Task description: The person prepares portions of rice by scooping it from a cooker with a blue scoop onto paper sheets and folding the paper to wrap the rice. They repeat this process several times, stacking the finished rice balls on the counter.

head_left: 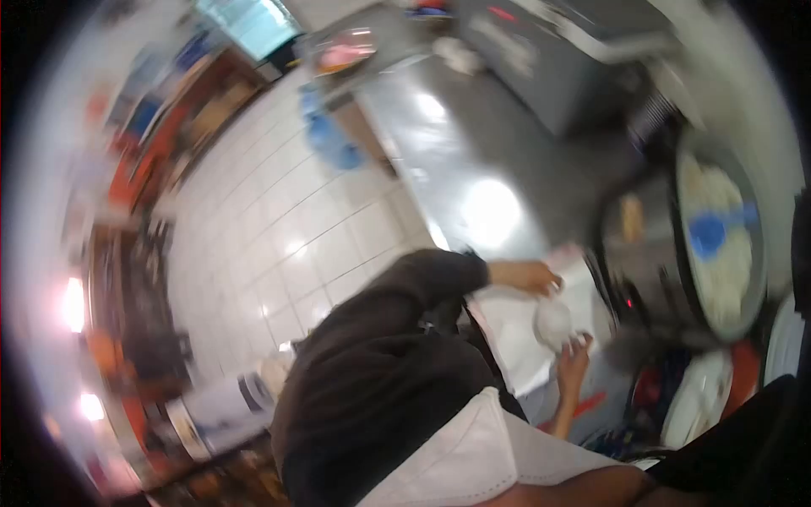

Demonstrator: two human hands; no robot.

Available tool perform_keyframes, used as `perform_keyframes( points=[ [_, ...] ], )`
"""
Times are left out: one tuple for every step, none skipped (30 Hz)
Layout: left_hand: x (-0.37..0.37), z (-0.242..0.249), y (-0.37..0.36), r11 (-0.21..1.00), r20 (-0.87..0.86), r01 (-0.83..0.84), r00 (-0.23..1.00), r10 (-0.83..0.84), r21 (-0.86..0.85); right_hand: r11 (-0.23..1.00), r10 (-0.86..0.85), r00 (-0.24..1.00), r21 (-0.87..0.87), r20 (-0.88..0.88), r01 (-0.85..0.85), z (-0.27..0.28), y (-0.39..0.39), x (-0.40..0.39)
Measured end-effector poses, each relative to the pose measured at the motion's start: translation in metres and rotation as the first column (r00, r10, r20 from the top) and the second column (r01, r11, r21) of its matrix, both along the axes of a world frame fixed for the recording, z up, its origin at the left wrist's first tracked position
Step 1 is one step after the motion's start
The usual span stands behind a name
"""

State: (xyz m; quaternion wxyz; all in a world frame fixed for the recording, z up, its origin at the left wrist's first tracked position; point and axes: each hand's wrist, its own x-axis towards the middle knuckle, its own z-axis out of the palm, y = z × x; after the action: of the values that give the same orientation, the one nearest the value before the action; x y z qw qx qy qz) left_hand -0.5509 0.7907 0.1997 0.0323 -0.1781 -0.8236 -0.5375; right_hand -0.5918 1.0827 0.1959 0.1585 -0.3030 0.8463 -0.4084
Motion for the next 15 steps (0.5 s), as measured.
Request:
perform_keyframes(
  points=[
    [-0.001, -0.007, 0.005, 0.998, -0.055, -0.059, 0.997, 0.06, 0.017, 0.998, 0.012, 0.975, 0.057, 0.222, -0.025, 0.021, -0.012, -0.009],
    [-0.002, -0.011, 0.014, 0.989, -0.075, -0.14, 0.988, 0.137, -0.045, 0.988, -0.004, 0.904, 0.142, 0.427, -0.063, 0.046, -0.017, -0.017],
    [-0.004, -0.014, 0.012, 0.971, 0.0, -0.206, 0.978, 0.208, -0.122, 0.983, 0.019, 0.888, 0.152, 0.46, -0.099, 0.027, -0.027, -0.029],
    [-0.007, -0.019, 0.02, 0.941, 0.01, -0.25, 0.966, 0.259, -0.228, 0.978, 0.028, 0.873, 0.167, 0.487, -0.125, 0.01, -0.03, -0.043],
    [-0.011, -0.025, 0.023, 0.903, 0.021, -0.28, 0.953, 0.303, -0.324, 0.967, 0.136, 0.868, 0.125, 0.477, -0.22, 0.01, -0.043, -0.053],
    [-0.012, -0.033, 0.032, 0.841, -0.076, -0.344, 0.936, 0.345, -0.418, 0.949, 0.23, 0.856, 0.089, 0.463, -0.303, 0.012, -0.05, -0.058],
    [-0.013, -0.039, 0.035, 0.77, -0.166, -0.393, 0.918, 0.359, -0.503, 0.931, 0.279, 0.847, 0.089, 0.452, -0.355, 0.003, -0.049, -0.064],
    [-0.008, -0.036, 0.033, 0.754, -0.176, -0.428, 0.901, 0.395, -0.498, 0.909, 0.296, 0.899, 0.192, 0.324, -0.369, -0.011, -0.042, -0.067],
    [0.002, -0.036, 0.048, 0.777, -0.229, -0.479, 0.878, 0.421, -0.409, 0.89, 0.312, 0.932, 0.284, 0.187, -0.355, -0.022, -0.029, -0.066],
    [0.009, -0.026, 0.051, 0.8, -0.278, -0.517, 0.851, 0.445, -0.303, 0.881, 0.33, 0.928, 0.294, 0.175, -0.369, -0.023, -0.025, -0.06],
    [0.013, -0.018, 0.052, 0.79, -0.283, -0.537, 0.839, 0.465, -0.296, 0.963, 0.205, 0.97, 0.151, 0.133, -0.224, -0.018, -0.024, -0.04],
    [0.018, -0.01, 0.054, 0.859, -0.069, -0.48, 0.877, 0.475, -0.179, 0.997, 0.073, 0.99, -0.001, 0.118, -0.073, -0.014, -0.022, -0.023],
    [0.024, -0.001, 0.055, 0.899, 0.143, -0.437, 0.888, 0.438, -0.042, 0.995, 0.097, 0.988, 0.003, 0.118, -0.098, -0.016, -0.023, -0.014],
    [0.03, 0.007, 0.055, 0.894, 0.214, -0.421, 0.898, 0.385, 0.156, 0.999, 0.038, 0.996, -0.036, 0.083, -0.035, -0.017, -0.023, -0.005],
    [0.03, 0.001, 0.059, 0.886, 0.215, -0.434, 0.892, 0.397, 0.165, 0.997, -0.029, 0.998, -0.076, 0.049, 0.033, -0.016, -0.021, 0.001]
  ],
)
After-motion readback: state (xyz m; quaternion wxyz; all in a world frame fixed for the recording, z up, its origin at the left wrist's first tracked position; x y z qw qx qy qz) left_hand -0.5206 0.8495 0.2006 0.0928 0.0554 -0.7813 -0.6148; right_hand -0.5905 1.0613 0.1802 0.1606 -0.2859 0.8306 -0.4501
